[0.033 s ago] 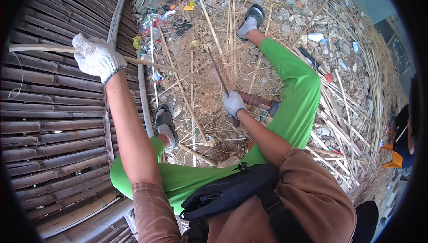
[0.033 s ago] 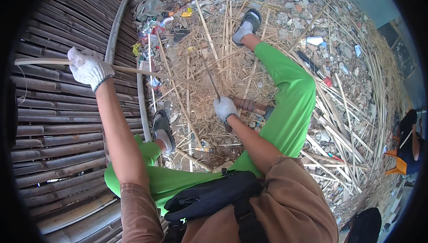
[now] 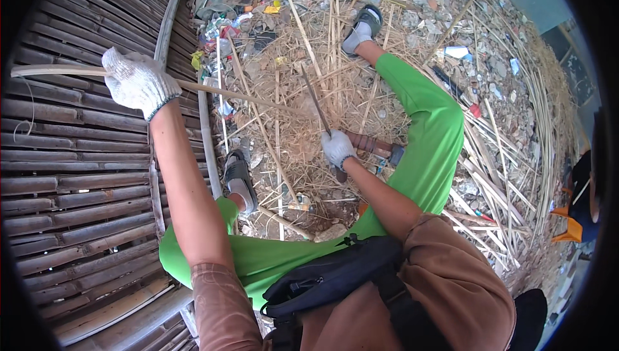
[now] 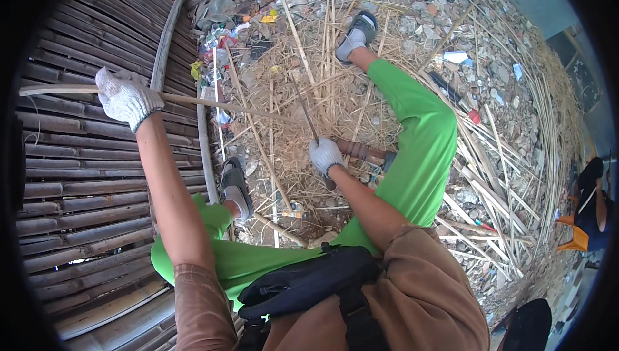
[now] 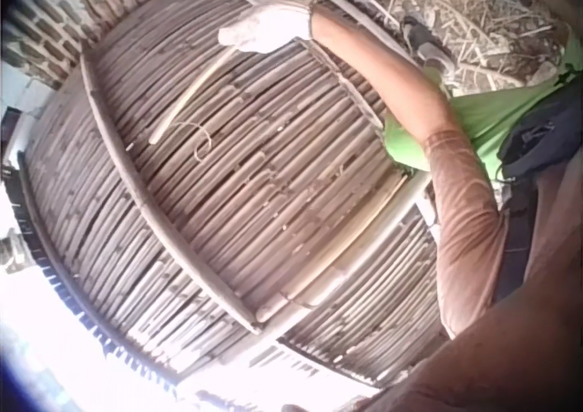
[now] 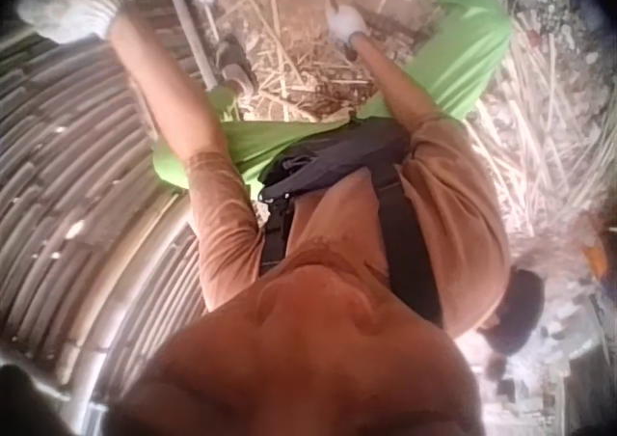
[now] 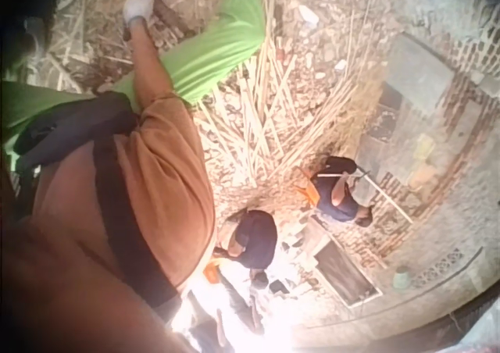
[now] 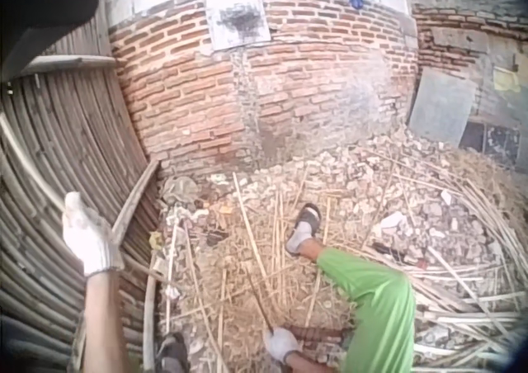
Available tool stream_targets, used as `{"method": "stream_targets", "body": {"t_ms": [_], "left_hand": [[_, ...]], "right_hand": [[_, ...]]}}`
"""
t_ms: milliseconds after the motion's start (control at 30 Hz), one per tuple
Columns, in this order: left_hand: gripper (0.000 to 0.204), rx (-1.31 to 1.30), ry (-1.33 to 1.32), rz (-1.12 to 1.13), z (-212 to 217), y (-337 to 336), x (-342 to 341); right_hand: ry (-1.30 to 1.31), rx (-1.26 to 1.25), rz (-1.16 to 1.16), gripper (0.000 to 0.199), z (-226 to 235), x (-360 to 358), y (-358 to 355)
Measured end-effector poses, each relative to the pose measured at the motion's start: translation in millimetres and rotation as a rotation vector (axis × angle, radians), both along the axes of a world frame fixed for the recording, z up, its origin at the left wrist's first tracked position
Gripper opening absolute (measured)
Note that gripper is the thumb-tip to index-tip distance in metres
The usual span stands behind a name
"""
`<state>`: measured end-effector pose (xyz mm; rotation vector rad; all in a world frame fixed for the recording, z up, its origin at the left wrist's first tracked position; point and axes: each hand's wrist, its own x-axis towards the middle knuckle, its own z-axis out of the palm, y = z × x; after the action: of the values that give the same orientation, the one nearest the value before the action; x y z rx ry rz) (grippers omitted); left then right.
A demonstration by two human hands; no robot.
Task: The person shaves a thin bamboo strip using a small blade, then uses a metal file to smooth the surface of a longer bamboo pole.
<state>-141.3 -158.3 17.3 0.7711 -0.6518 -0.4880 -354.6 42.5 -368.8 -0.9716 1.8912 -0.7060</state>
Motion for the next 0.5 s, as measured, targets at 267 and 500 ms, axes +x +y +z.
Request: {"method": "stream_targets", "body": {"t_ms": [267,500], "left_hand": [[0.046,0.096,0.021,-0.065,2,0,7],[0.036,0.087,-0.013,-0.036,0,-3,11]], "right_hand": [[0.185,-0.271,-0.003,0.043,29,4,2],[0.247,-0.44,-0.032,0.039,28,20,7]]}}
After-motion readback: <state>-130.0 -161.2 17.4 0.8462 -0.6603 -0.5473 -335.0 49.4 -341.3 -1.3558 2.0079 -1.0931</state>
